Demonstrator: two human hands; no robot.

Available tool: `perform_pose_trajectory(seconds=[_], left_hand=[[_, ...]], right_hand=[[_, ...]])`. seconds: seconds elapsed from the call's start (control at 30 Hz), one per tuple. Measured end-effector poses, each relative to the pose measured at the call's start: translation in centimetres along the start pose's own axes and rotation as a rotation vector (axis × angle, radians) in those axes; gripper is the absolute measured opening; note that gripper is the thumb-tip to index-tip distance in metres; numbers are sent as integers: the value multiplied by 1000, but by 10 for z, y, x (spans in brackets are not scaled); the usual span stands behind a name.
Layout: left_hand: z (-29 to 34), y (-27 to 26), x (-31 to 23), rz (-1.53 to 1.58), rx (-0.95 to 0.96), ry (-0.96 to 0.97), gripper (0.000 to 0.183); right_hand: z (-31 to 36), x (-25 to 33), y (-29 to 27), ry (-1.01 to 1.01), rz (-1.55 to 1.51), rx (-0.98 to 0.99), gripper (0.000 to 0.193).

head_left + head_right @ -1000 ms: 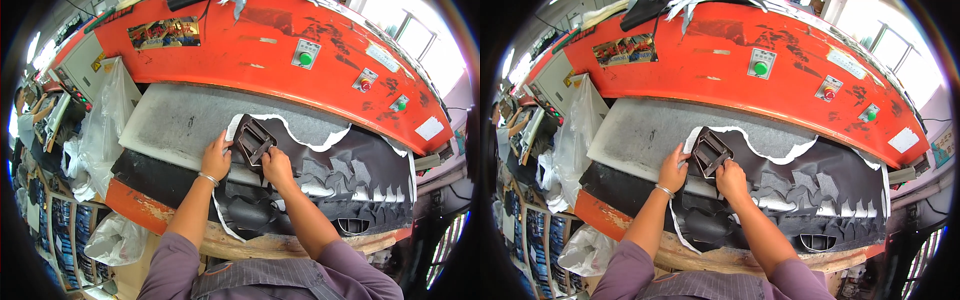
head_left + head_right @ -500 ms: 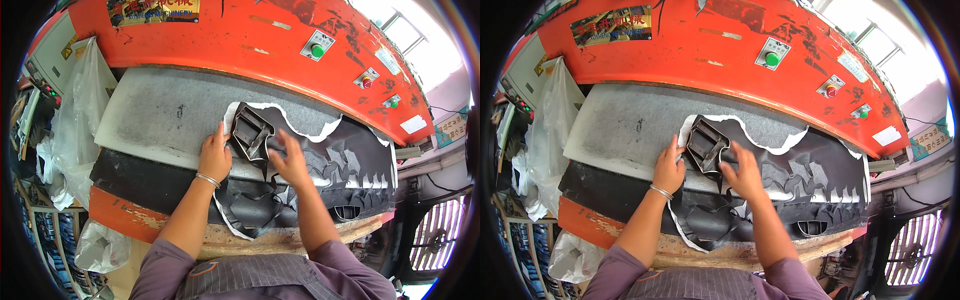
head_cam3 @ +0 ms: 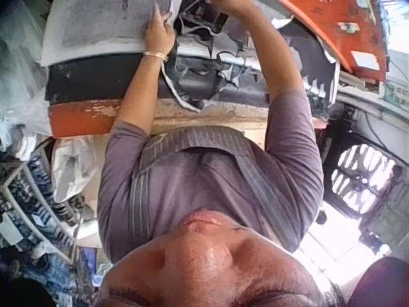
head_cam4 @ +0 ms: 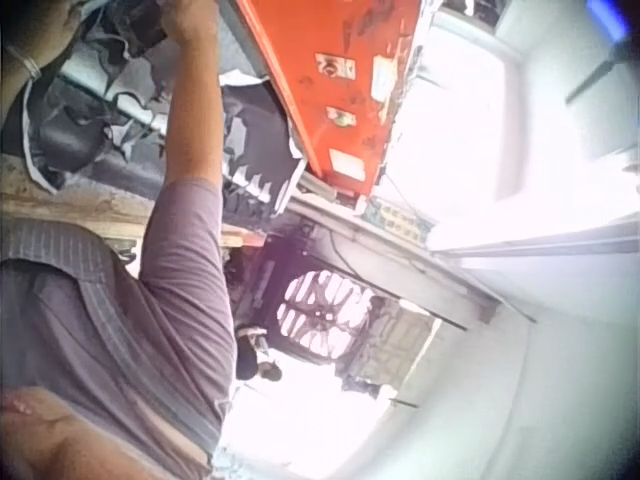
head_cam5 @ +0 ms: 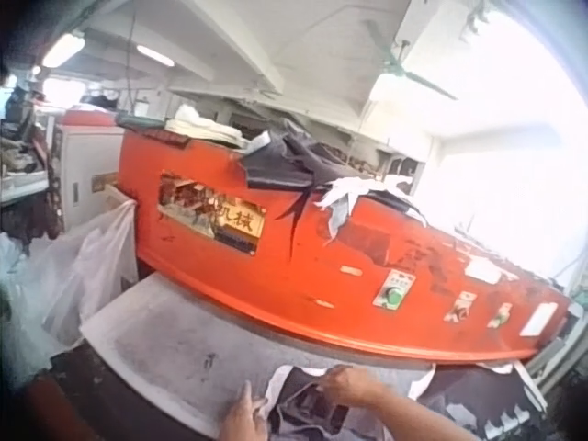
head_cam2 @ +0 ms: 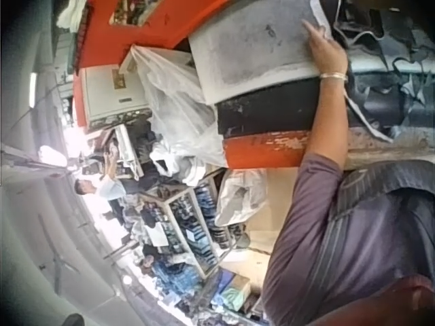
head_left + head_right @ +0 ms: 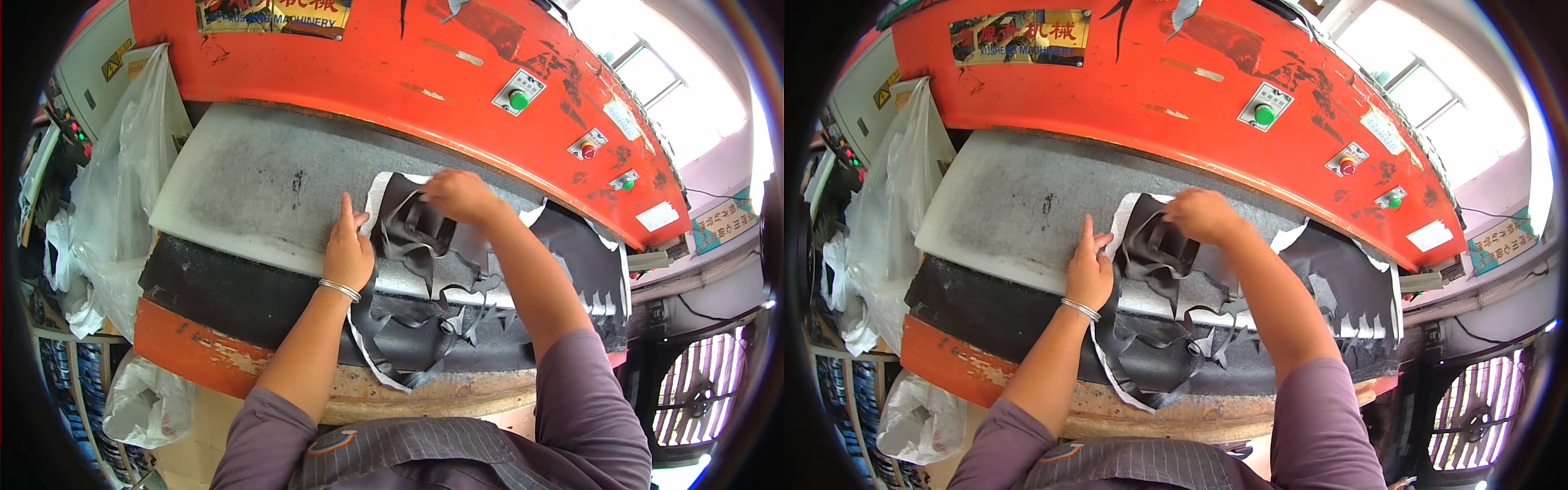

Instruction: Use an industrial hydraulic press and metal die cutters to cut shoe components from leather sheets.

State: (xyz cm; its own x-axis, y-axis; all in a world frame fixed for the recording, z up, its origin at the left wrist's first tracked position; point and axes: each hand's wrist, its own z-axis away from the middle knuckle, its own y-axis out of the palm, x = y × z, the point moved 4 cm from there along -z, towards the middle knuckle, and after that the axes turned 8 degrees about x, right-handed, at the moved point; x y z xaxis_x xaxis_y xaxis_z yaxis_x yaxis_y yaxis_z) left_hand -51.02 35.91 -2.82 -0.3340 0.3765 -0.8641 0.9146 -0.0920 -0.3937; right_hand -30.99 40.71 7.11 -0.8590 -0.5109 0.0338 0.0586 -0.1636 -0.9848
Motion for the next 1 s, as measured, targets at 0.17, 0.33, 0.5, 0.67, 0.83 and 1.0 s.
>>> perform_pose_trajectory(seconds=[0.17,0.33,0.5,0.67,0.83,1.0], left_hand=[[-3,2,4,-25,34,7,71],[0,8,0,-97,105,17,70],[-2,11,0,-189,94,113,68],[-5,10,-7,-255,70,113,63],[-4,10,-8,-240,105,120,59],[4,3,-7,-251,108,132,59]], right_hand=[[59,-2,42,584,-413,-145,22],[62,20,79,822,-647,-371,27],[67,39,78,896,-734,-491,31],[84,53,81,704,-585,-460,54],[94,65,94,537,-317,-433,95],[90,61,98,468,-417,-381,99]])
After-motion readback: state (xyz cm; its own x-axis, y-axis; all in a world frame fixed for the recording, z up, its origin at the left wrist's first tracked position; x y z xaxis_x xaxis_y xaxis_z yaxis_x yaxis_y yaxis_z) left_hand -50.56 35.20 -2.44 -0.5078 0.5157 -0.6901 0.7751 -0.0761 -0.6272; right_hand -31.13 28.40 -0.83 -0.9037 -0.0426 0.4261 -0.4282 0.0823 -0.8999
